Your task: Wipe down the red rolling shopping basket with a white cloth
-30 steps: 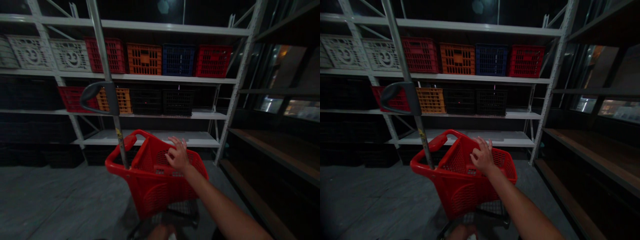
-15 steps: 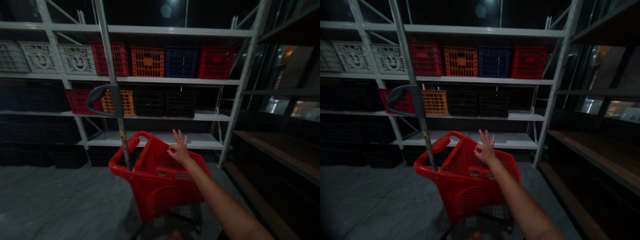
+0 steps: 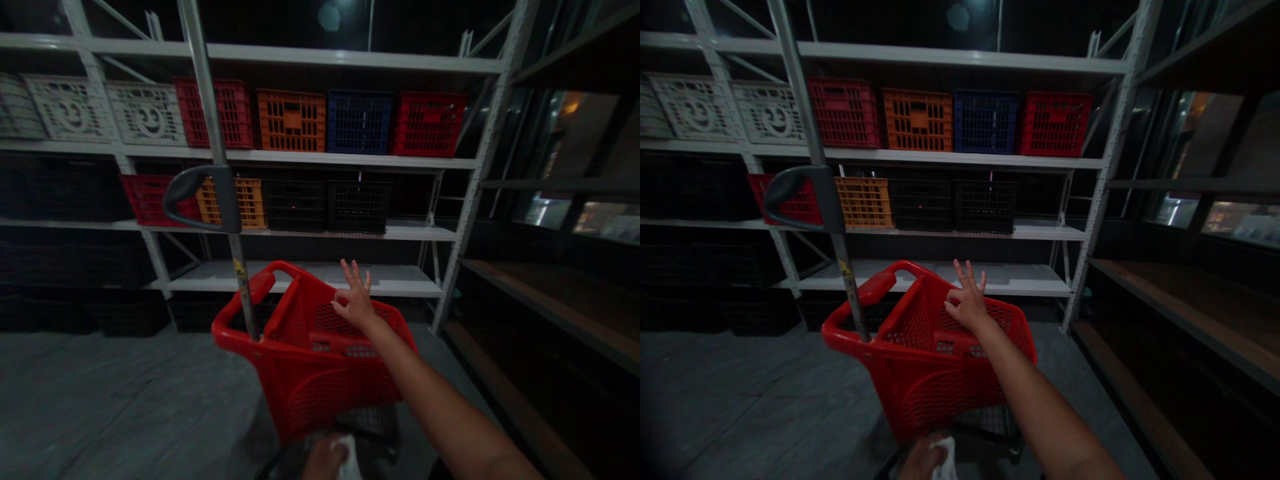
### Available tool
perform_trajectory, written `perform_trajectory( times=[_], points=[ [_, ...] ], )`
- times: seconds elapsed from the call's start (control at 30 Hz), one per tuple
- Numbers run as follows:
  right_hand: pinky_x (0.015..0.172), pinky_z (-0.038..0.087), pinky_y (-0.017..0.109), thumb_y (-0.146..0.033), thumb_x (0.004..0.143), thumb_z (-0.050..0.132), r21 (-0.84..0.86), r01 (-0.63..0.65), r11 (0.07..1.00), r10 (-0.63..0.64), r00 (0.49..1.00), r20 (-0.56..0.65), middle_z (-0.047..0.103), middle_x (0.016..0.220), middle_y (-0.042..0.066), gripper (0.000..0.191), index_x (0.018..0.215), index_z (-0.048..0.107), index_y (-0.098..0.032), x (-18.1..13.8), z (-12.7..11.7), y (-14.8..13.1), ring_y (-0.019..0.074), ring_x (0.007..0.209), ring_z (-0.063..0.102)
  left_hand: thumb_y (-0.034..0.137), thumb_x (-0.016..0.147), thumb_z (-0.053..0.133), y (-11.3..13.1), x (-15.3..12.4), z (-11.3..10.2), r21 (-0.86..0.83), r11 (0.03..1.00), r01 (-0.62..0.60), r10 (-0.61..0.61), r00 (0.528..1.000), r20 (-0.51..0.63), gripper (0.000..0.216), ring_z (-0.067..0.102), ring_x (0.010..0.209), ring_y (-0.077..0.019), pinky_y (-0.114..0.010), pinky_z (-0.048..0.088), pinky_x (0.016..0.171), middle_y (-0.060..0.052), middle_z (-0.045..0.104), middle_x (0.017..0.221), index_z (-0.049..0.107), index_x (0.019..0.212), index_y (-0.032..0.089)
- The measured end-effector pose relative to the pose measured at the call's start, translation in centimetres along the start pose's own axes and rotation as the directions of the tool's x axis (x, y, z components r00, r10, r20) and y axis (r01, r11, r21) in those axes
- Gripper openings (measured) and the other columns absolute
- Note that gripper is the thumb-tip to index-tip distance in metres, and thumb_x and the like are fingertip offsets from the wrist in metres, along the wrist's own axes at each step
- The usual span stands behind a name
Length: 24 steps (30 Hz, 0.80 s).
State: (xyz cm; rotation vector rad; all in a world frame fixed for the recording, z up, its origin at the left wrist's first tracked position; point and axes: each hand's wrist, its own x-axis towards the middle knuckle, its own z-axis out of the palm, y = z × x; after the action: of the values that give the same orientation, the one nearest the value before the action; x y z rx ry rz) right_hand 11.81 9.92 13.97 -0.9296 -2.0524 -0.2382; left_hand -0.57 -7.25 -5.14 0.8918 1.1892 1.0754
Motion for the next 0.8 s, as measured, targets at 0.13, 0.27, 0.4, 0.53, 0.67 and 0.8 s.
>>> perform_trajectory(
  times=[0.13, 0.27, 0.4, 0.53, 0.67, 0.8],
  points=[
    [0.1, 0.001, 0.055, -0.031, 0.072, 0.056, 0.228, -0.09, 0.969, 0.069, 0.993, 0.097, 0.029, 0.139, 0.002, 0.016, 0.061, 0.06, -0.02, -2.0, 0.4, -0.5, 0.026, 0.13, 0.016, 0.036, 0.06, 0.065, 3.9, -0.5, 0.9, -0.098, 0.991, -0.086, 0.086, 0.996, -0.003, 0.028, 0.056, 0.068, -0.0179, -0.028, 0.042, 0.066, -0.005, 0.064, 0.07, 0.066, 0.077, 0.013],
    [0.091, 0.033, 0.04, -0.043, 0.081, 0.045, 0.674, -0.423, 0.605, 0.261, 0.906, 0.334, 0.061, 0.107, 0.009, 0.029, 0.083, 0.064, -0.021, -8.2, 1.1, -3.2, 0.0214, 0.104, 0.052, 0.031, 0.057, 0.069, 7.9, -1.7, 0.5, -0.301, 0.938, -0.173, 0.186, 0.983, 0.012, 0.046, 0.059, 0.08, -0.0187, -0.029, 0.044, 0.073, -0.007, 0.064, 0.092, 0.059, 0.1, 0.018],
    [0.065, 0.043, 0.028, -0.046, 0.078, 0.051, 0.716, -0.698, 0.011, 0.312, 0.683, 0.661, 0.064, 0.089, 0.005, 0.037, 0.103, 0.057, -0.02, -14.3, 0.9, -7.0, 0.0169, 0.076, 0.059, 0.017, 0.053, 0.069, 9.7, -2.5, -0.4, -0.254, 0.93, -0.265, 0.259, 0.964, -0.059, 0.052, 0.058, 0.085, -0.0192, -0.028, 0.046, 0.074, -0.007, 0.062, 0.098, 0.056, 0.104, 0.019],
    [0.055, 0.038, 0.02, -0.035, 0.067, 0.067, 0.733, -0.637, -0.241, 0.419, 0.613, 0.67, 0.059, 0.066, 0.0, 0.024, 0.076, 0.058, -0.015, -15.8, 0.4, -8.4, 0.0106, 0.059, 0.053, 0.006, 0.048, 0.063, 10.1, -2.6, -1.0, -0.027, 0.962, -0.27, 0.268, 0.962, -0.055, 0.048, 0.058, 0.085, -0.0186, -0.026, 0.046, 0.074, -0.005, 0.064, 0.09, 0.06, 0.094, 0.018],
    [0.052, 0.037, 0.019, -0.035, 0.069, 0.064, 0.79, -0.553, -0.266, 0.522, 0.606, 0.6, 0.054, 0.06, -0.003, 0.023, 0.067, 0.051, -0.016, -15.0, -0.2, -7.6, 0.0088, 0.053, 0.048, 0.007, 0.048, 0.064, 10.0, -2.5, -1.3, 0.072, 0.967, -0.244, 0.24, 0.969, 0.059, 0.032, 0.059, 0.081, -0.0187, -0.027, 0.045, 0.076, -0.004, 0.066, 0.081, 0.062, 0.079, 0.015],
    [0.054, 0.039, 0.021, -0.037, 0.072, 0.062, 0.805, -0.547, -0.23, 0.525, 0.627, 0.576, 0.056, 0.064, -0.002, 0.023, 0.072, 0.05, -0.018, -14.4, -0.5, -7.7, 0.0105, 0.057, 0.051, 0.01, 0.049, 0.068, 10.1, -2.9, -1.3, -0.056, 0.962, -0.266, 0.269, 0.961, 0.067, 0.049, 0.058, 0.092, -0.0201, -0.029, 0.043, 0.082, -0.007, 0.064, 0.1, 0.057, 0.096, 0.018]
  ],
)
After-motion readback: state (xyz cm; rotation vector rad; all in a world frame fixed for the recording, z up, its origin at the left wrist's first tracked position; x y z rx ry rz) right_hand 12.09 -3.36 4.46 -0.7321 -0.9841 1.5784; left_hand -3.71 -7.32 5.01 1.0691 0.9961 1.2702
